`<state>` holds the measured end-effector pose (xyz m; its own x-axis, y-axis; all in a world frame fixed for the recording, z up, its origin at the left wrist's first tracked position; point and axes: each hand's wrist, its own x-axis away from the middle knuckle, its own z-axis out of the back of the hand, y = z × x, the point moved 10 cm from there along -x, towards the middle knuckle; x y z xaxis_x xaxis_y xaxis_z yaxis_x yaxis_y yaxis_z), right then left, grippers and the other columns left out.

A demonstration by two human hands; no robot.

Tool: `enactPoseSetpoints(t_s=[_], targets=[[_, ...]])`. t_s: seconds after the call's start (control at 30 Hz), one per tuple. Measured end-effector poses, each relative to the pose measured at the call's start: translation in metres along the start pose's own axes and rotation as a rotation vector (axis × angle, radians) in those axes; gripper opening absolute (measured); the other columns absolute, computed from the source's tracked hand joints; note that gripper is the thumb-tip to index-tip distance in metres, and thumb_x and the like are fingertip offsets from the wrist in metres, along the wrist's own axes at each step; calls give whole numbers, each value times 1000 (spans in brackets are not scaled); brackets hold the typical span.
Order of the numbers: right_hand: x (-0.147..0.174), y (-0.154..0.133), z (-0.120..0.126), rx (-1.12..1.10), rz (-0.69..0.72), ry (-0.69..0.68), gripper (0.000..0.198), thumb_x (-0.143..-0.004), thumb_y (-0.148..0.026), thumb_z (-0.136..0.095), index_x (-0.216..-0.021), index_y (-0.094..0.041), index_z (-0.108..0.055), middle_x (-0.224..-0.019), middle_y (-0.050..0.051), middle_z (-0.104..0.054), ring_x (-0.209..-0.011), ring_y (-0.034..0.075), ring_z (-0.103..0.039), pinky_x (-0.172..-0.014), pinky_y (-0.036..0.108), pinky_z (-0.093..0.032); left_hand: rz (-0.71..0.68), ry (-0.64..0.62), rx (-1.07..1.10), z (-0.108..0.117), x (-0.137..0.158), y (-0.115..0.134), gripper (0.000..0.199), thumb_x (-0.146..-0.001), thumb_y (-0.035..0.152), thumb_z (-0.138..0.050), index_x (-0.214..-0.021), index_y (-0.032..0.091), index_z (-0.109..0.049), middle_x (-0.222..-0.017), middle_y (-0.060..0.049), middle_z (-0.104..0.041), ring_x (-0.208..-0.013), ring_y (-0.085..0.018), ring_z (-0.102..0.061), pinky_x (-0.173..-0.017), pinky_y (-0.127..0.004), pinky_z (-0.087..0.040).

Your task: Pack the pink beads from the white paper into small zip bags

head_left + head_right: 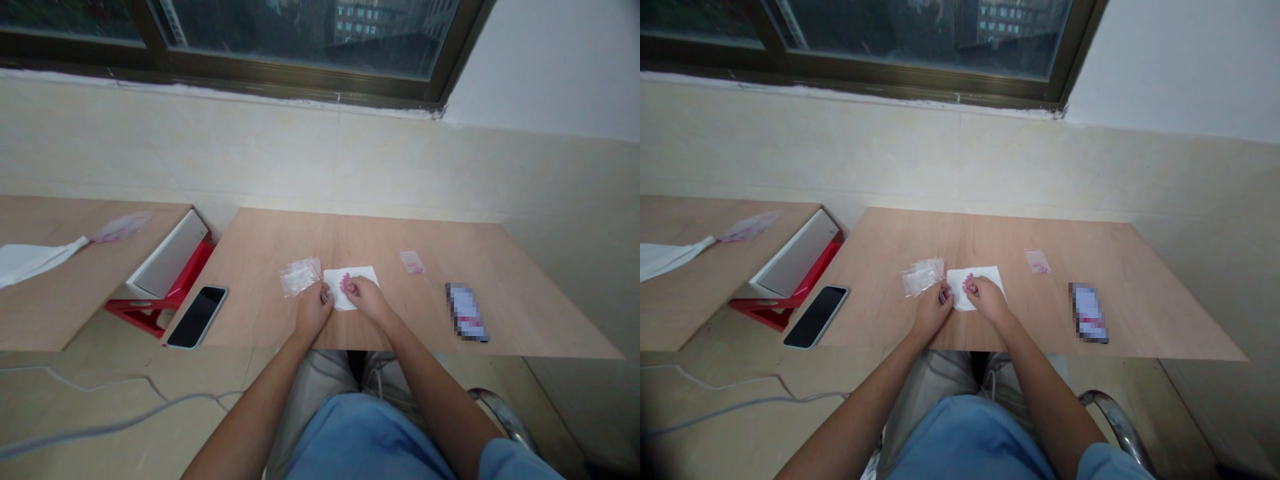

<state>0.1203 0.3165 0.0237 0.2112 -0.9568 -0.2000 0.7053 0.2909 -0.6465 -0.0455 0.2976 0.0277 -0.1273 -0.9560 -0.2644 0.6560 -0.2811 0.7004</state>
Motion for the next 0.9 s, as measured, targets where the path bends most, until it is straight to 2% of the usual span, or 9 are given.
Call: enactPoseSetpoints(t_s=[0.13, 0.37, 0.5, 0.77, 0.9], targets=[[4, -4, -7, -3, 27, 10, 15, -90, -22, -61, -101, -20, -70, -95, 6, -65, -81, 17, -60, -76, 26, -45, -4, 6, 21, 0, 0, 1, 6, -80, 18, -57, -86, 21, -57, -81, -1, -60, -76, -18, -54, -72, -28, -39], [3, 1, 1, -44, -1, 70, 8, -90, -21, -61, -89, -19, -68, -87, 4, -63, -79, 17, -57, -74, 27, -45, -5, -3, 10, 0, 0, 0, 7, -81, 18, -58, -88, 21, -57, -82, -1, -61, -77, -18, -55, -72, -28, -40], [4, 2, -1, -43, 10, 28, 10, -85, -17, -63, -94, -20, -69, -91, 4, -64, -79, 17, -58, -75, 27, -46, -18, 7, 13, 1, 1, 1, 8, -81, 18, -58, -88, 21, -57, -83, -1, -61, -77, -18, -55, -73, -29, -40], [7, -1, 0, -56, 25, 0, 20, -84, -14, -62, -101, -20, -69, -97, 5, -64, -84, 18, -60, -78, 28, -47, -12, 7, 23, 1, 1, 1, 7, -81, 17, -58, -87, 21, -57, -82, -1, -62, -77, -18, -56, -72, -29, -40], [12, 4, 6, -49, 27, -5, 16, -85, -15, -62, -98, -19, -68, -98, 6, -63, -84, 18, -60, -79, 28, -47, -23, 14, 22, 1, 1, 2, 7, -82, 17, -58, -87, 21, -57, -83, -1, -62, -78, -18, -56, -72, -29, -40]])
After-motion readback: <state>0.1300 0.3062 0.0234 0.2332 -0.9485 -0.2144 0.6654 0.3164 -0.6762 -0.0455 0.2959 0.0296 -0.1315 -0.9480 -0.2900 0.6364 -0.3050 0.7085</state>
